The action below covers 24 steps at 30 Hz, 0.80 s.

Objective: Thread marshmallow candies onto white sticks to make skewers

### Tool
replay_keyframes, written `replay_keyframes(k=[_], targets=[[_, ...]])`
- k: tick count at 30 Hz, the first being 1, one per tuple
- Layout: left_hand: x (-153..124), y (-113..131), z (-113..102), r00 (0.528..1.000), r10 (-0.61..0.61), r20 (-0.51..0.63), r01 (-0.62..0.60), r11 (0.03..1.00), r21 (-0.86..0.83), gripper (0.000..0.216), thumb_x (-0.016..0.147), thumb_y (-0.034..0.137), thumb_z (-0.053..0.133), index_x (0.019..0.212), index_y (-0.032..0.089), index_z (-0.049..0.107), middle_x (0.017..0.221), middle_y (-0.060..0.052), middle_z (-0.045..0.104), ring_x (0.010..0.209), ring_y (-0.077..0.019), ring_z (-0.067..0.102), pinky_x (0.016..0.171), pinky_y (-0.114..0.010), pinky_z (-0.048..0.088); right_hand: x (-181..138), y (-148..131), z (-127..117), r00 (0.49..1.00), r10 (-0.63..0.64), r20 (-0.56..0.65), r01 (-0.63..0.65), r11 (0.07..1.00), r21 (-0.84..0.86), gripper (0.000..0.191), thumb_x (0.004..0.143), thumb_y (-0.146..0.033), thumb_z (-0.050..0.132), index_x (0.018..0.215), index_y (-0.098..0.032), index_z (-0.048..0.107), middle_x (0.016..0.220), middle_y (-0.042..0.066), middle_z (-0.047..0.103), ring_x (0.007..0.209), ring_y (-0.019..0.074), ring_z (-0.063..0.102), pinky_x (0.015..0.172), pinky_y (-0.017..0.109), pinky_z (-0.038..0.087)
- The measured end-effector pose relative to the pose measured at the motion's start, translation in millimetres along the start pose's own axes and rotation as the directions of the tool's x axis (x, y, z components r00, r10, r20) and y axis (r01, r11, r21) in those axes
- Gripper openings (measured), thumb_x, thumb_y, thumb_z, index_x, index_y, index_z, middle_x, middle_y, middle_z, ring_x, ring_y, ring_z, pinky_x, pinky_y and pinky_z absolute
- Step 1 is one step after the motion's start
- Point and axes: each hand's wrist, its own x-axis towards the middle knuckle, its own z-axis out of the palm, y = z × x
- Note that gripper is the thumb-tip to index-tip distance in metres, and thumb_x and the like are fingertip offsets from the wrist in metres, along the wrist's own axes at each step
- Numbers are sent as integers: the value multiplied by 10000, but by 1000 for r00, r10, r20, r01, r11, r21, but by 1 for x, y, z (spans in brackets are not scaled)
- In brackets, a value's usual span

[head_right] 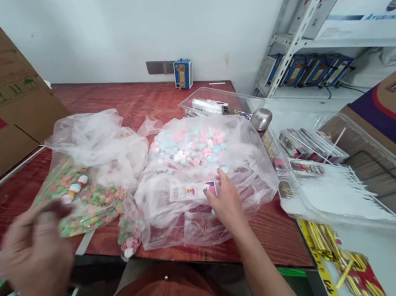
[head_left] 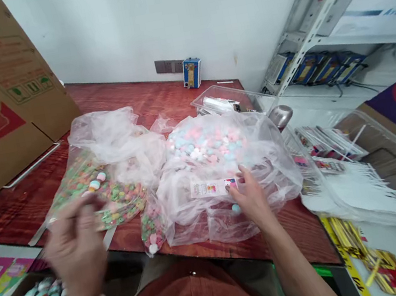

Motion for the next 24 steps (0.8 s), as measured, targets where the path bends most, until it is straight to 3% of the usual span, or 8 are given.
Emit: replay_keyframes(k=[2, 4, 6, 7, 9, 11, 19, 24], targets=[[-27, 20, 50, 903, -86, 421, 201, 951, -236, 251, 880, 386, 636, 1014, 190, 715, 897, -38, 713, 832, -174, 646, 815, -307, 505, 13, -2, 9, 999, 8, 50, -9, 1000, 22, 522, 766, -288, 552, 1247, -88, 585, 1087, 171, 694, 967, 290, 639, 876, 428, 480], [-61, 34, 88, 476, -220, 851, 624, 767, -150, 306, 826, 415, 697, 978, 150, 727, 837, -80, 724, 749, -189, 667, 726, -305, 518, 16, -6, 7, 997, -6, 73, 3, 999, 42, 330, 790, -275, 518, 1046, -129, 666, 936, 122, 718, 871, 265, 647, 820, 393, 486], [-92, 42, 118, 21, -233, 972, 891, 446, 88, 350, 775, 400, 758, 998, 134, 719, 932, -121, 728, 759, -195, 686, 728, -316, 527, 12, -15, -7, 995, -34, 93, 27, 997, 72, 233, 840, -310, 496, 895, -173, 675, 838, 73, 714, 794, 231, 640, 765, 345, 482], [-103, 43, 131, -94, -167, 981, 948, 286, 140, 368, 769, 382, 772, 1036, 136, 709, 1011, -134, 719, 845, -204, 695, 789, -321, 525, 9, -20, -16, 993, -50, 104, 41, 995, 91, 228, 861, -331, 494, 864, -186, 670, 794, 49, 705, 757, 214, 632, 730, 318, 477], [-113, 44, 154, -48, -75, 996, 999, 20, 50, 347, 770, 374, 779, 1029, 154, 707, 1098, -122, 697, 960, -205, 678, 874, -336, 515, 3, -31, -37, 983, -106, 151, 81, 984, 161, 207, 882, -336, 514, 845, -198, 664, 760, 20, 690, 729, 190, 617, 694, 282, 459], [-112, 44, 172, 125, -99, 987, 982, -128, -137, 279, 763, 340, 791, 967, 166, 713, 1087, -86, 692, 968, -184, 661, 877, -329, 522, 0, -39, -55, 959, -184, 217, 133, 964, 229, 189, 903, -317, 521, 852, -204, 664, 773, 7, 681, 738, 175, 607, 689, 263, 443], [-87, 49, 184, 406, -456, 792, 899, 44, -435, 367, 473, 245, 945, 682, 123, 669, 648, 15, 634, 586, -82, 568, 574, -194, 487, -6, -49, -52, 945, -322, 57, 324, 946, -26, 368, 961, -360, 486, 630, -206, 527, 588, -20, 540, 630, 153, 500, 645, 266, 332], [-77, 43, 175, 419, -453, 787, 888, 24, -459, 327, 562, 246, 914, 694, 126, 640, 604, 37, 608, 500, -62, 530, 483, -174, 439, -10, -62, -30, 939, -344, 23, 343, 939, 23, 532, 985, -480, 410, 526, -211, 415, 494, -31, 453, 527, 130, 431, 590, 264, 309]])
